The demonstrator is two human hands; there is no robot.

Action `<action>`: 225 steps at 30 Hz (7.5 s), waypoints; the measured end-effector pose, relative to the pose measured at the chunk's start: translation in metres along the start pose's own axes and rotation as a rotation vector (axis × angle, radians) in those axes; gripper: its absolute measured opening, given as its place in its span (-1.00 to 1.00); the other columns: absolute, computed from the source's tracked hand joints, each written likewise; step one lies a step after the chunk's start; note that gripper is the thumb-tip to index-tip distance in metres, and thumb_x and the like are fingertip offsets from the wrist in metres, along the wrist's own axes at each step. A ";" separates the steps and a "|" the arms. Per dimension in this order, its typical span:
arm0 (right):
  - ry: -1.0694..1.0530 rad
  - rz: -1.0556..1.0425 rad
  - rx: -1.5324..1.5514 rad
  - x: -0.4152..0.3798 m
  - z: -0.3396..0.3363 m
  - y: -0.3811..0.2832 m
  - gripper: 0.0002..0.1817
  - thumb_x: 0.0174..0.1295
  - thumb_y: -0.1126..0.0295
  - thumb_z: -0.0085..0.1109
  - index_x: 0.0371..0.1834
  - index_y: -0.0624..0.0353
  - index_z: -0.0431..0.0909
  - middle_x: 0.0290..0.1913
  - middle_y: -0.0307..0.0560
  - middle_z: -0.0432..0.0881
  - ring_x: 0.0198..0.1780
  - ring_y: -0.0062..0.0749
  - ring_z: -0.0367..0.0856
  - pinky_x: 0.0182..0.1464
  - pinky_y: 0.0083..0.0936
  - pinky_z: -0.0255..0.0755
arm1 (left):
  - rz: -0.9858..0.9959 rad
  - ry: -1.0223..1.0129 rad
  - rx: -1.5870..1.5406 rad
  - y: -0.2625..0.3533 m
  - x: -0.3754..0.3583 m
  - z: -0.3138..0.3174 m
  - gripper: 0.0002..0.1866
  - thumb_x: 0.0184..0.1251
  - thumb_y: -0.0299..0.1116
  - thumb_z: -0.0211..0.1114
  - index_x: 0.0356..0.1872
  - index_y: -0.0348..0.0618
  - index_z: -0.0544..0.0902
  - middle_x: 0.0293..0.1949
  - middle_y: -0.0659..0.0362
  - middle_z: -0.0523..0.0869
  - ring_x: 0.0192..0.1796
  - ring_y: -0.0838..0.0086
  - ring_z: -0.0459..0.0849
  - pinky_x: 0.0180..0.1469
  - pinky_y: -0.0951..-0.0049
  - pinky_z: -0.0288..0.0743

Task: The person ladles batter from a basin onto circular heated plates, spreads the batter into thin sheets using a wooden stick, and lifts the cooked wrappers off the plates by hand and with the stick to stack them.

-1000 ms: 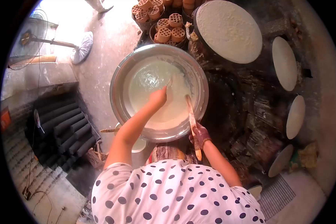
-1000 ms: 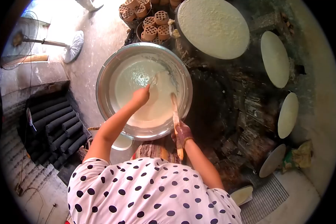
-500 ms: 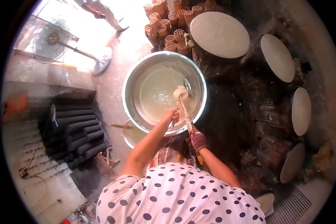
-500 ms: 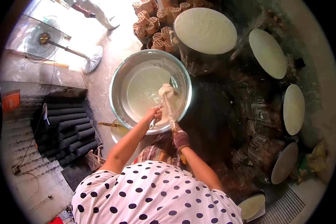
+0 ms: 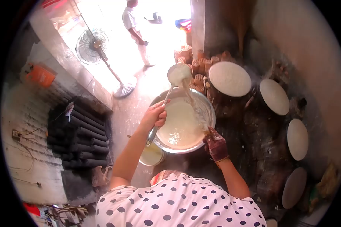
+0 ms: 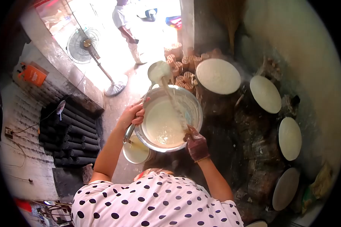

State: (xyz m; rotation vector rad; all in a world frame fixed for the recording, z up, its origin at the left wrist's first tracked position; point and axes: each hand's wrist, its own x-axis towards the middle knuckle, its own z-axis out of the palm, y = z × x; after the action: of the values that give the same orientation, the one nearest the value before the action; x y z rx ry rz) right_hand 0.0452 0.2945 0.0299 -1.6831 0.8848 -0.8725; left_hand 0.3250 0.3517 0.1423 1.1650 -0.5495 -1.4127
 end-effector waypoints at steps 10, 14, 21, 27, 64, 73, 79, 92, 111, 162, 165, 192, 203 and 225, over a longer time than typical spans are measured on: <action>0.172 -0.208 -0.760 -0.006 0.034 0.060 -0.58 0.11 0.31 0.24 0.10 -0.09 0.51 -0.25 0.04 0.57 -0.23 -0.02 0.58 -0.20 -0.24 0.51 | -0.282 -0.147 -0.432 -0.071 0.086 -0.098 -0.68 0.48 -0.29 -0.05 0.17 -0.11 0.39 -0.66 0.46 0.25 -0.76 0.78 0.19 -0.75 0.72 0.11; 0.195 -0.208 -0.751 -0.017 0.029 0.043 -0.55 0.08 0.38 0.27 0.11 -0.04 0.50 -0.27 0.01 0.57 -0.23 -0.03 0.58 -0.20 -0.26 0.50 | -0.188 -0.080 -0.291 -0.109 0.050 -0.090 -0.66 0.53 -0.26 -0.16 0.25 0.04 0.34 -0.67 0.45 0.18 -0.80 0.73 0.06 -0.78 0.65 0.01; 0.138 -0.112 -0.768 -0.041 0.021 0.055 -0.49 0.06 0.41 0.29 0.14 -0.06 0.49 -0.30 0.00 0.58 -0.25 -0.09 0.60 -0.22 -0.29 0.51 | -0.203 -0.262 -0.430 -0.139 0.065 -0.084 -0.73 0.52 -0.26 -0.10 0.14 0.02 0.39 -0.68 0.42 0.22 -0.75 0.72 0.16 -0.74 0.66 0.04; 0.197 -0.070 -0.782 -0.058 0.007 0.084 -0.41 -0.02 0.35 0.35 0.18 -0.12 0.45 -0.34 -0.03 0.56 -0.31 -0.08 0.60 -0.29 -0.24 0.51 | -0.482 -0.151 -0.634 -0.146 0.082 -0.045 -0.59 0.50 -0.29 -0.11 0.32 -0.04 0.27 -0.68 0.40 0.15 -0.76 0.68 0.13 -0.74 0.66 0.03; 1.405 1.460 -0.814 -0.457 -0.417 0.113 -0.53 0.20 0.22 0.08 0.24 -0.29 0.40 -0.04 -0.09 0.57 -0.19 -0.10 0.61 -0.21 -0.21 0.52 | -0.824 -1.636 0.810 -0.539 0.046 0.808 -0.78 0.39 -0.22 0.10 -0.44 0.02 0.32 -0.63 0.39 0.35 -0.70 0.70 0.28 -0.66 0.60 0.20; 1.643 1.518 -0.613 -0.421 -0.426 0.196 -0.51 0.24 0.21 0.02 0.29 -0.23 0.34 -0.17 0.06 0.58 -0.21 0.04 0.61 -0.15 -0.13 0.51 | -0.037 -1.796 1.223 -0.596 0.059 0.857 -0.65 0.30 -0.35 0.01 0.06 -0.24 0.52 -0.55 0.04 0.59 -0.55 0.36 0.60 -0.49 0.39 0.45; 2.014 1.163 -0.931 -0.368 -0.444 0.251 -0.54 0.22 0.26 0.07 0.23 -0.04 0.43 0.06 0.05 0.59 -0.02 -0.04 0.61 0.04 -0.25 0.48 | 0.783 -1.845 1.181 -0.606 0.093 0.873 -0.51 0.21 -0.35 0.04 0.22 -0.12 0.45 -0.39 -0.08 0.68 -0.26 0.02 0.66 -0.17 0.09 0.49; 1.887 1.544 -0.217 -0.324 -0.526 0.261 -0.53 0.25 0.11 0.05 0.11 0.20 0.50 -0.02 0.16 0.62 -0.09 -0.06 0.65 -0.08 -0.29 0.52 | 0.837 -1.545 0.811 -0.497 0.204 0.888 -0.45 0.28 -0.25 0.05 0.34 0.06 0.34 -0.30 -0.04 0.69 -0.31 0.10 0.66 -0.23 0.20 0.49; 1.801 0.983 -0.179 -0.404 -0.551 0.257 -0.59 0.32 0.25 -0.04 0.20 0.15 0.43 0.06 -0.04 0.61 0.00 -0.29 0.62 0.03 -0.42 0.47 | -0.866 -1.419 0.737 -0.427 0.281 0.725 -0.51 0.44 -0.31 -0.04 0.36 -0.13 0.23 -0.62 0.32 0.35 -0.71 0.61 0.30 -0.64 0.59 0.20; 1.114 1.147 -0.475 -0.456 -0.622 0.242 -0.60 0.18 0.10 0.08 0.09 -0.19 0.56 0.03 -0.04 0.62 0.05 -0.08 0.59 0.10 -0.27 0.43 | -0.656 -0.895 0.725 -0.408 0.173 0.646 -0.45 0.32 -0.34 0.04 0.37 -0.07 0.30 0.24 0.46 0.43 0.13 0.79 0.39 0.07 0.76 0.24; 1.026 1.368 -0.588 -0.470 -0.634 0.261 -0.60 0.21 0.09 0.03 0.15 -0.34 0.52 0.08 -0.08 0.60 0.05 -0.08 0.59 0.13 -0.27 0.42 | -0.508 -0.941 0.805 -0.407 0.175 0.647 -0.42 0.34 -0.28 0.00 0.40 -0.13 0.25 0.29 0.37 0.37 0.12 0.70 0.35 0.19 0.68 0.09; 0.906 1.013 -0.534 -0.483 -0.634 0.240 -0.53 0.15 0.19 0.17 0.18 -0.15 0.50 0.07 0.05 0.58 0.05 -0.04 0.57 0.13 -0.26 0.42 | -0.371 -0.840 0.705 -0.413 0.148 0.596 -0.38 0.36 -0.37 -0.07 0.42 -0.36 0.07 0.43 0.13 0.18 0.50 0.44 0.00 0.45 0.49 -0.22; 0.976 0.972 -0.744 -0.507 -0.594 0.274 -0.64 0.19 0.16 0.09 0.04 -0.04 0.56 -0.09 0.04 0.65 -0.07 0.00 0.61 0.00 -0.19 0.47 | -0.532 -0.707 0.605 -0.398 0.153 0.554 -0.39 0.34 -0.49 -0.04 0.44 -0.10 0.13 0.29 0.39 0.40 -0.11 0.87 0.44 -0.04 0.82 0.32; 2.081 0.724 0.659 -0.274 -0.404 0.300 -0.75 0.20 0.16 0.11 -0.52 0.06 0.56 -0.73 -0.22 0.48 -0.81 -0.42 0.41 -0.81 -0.43 0.22 | -0.607 -0.854 0.591 -0.325 0.263 0.465 -0.43 0.33 -0.43 0.02 0.40 -0.12 0.24 0.30 0.33 0.42 0.28 0.68 0.36 0.20 0.54 0.28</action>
State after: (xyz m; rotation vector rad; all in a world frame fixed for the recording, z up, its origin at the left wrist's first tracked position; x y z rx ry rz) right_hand -0.4796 0.2890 -0.2000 0.7031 1.8816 -1.8974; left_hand -0.1885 0.0444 -0.0398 1.1893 -1.3569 -2.3976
